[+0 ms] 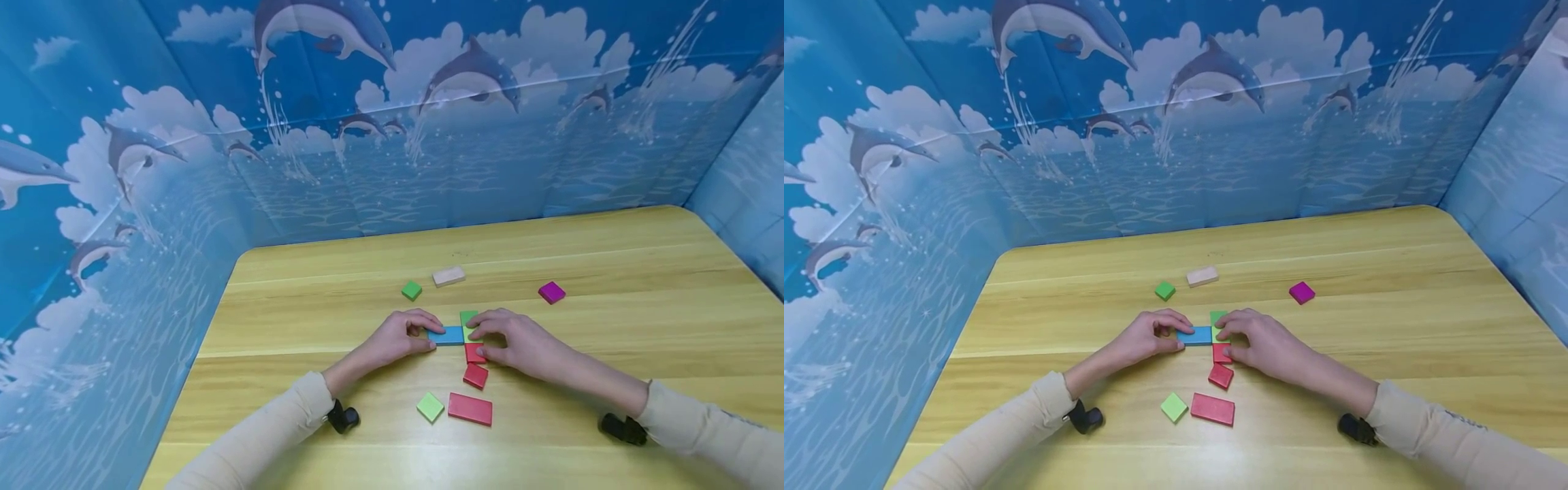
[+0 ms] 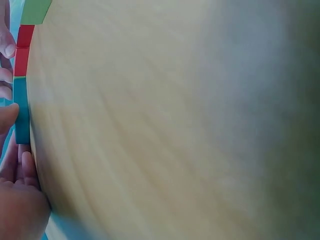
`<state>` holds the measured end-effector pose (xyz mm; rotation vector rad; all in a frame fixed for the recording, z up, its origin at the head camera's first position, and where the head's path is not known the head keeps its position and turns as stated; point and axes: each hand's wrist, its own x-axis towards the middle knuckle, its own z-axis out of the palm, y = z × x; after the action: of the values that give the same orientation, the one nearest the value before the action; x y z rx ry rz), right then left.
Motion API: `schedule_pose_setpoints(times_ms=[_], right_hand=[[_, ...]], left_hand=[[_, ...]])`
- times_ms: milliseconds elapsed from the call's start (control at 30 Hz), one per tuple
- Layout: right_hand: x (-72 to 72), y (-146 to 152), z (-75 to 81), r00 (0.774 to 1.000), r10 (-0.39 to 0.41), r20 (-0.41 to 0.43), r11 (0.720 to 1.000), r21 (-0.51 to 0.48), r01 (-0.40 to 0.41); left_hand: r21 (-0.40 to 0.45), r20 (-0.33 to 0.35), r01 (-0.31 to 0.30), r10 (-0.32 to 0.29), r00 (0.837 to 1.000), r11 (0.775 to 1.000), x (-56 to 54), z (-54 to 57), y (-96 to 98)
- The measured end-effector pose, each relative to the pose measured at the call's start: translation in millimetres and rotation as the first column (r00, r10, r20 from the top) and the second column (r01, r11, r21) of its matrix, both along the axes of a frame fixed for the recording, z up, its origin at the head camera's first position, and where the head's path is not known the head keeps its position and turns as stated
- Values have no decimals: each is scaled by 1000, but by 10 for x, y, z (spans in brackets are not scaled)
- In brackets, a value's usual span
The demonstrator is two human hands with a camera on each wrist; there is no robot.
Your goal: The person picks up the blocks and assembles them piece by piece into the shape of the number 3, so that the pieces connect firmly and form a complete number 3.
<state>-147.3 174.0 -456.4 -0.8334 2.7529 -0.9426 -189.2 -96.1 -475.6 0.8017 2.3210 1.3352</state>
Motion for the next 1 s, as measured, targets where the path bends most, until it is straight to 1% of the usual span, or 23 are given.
schedule_pose_setpoints(times_ms=[133,233,333,467,633,733,867,1000], right_hand=[[-7,0,-6,1000,0,8,1000,-3,0],[-7,8,-11,1000,-2,8,1000,-3,2],[-6,13,-10,1000,-3,11,1000,-5,3],[-4,15,-3,1000,-2,15,1000,-10,2],[-2,11,1,1000,0,14,1000,-12,1],[-3,6,6,1000,1,14,1000,-15,0],[6,8,12,1000,5,12,1000,-15,-5],[11,7,16,1000,11,2,1000,-12,-11]], left_hand=[[11,16,6,-6,1000,1000,3,19,0],[13,14,14,-14,1000,1000,1,30,2],[12,3,15,-15,1000,1000,2,42,5],[9,-34,-8,8,999,1000,35,64,1],[1,-102,-77,77,992,997,135,113,-24],[-11,-135,-101,98,986,995,207,135,-45],[-7,-174,-90,87,981,996,294,168,-63],[33,-181,-46,51,982,998,387,195,-63]])
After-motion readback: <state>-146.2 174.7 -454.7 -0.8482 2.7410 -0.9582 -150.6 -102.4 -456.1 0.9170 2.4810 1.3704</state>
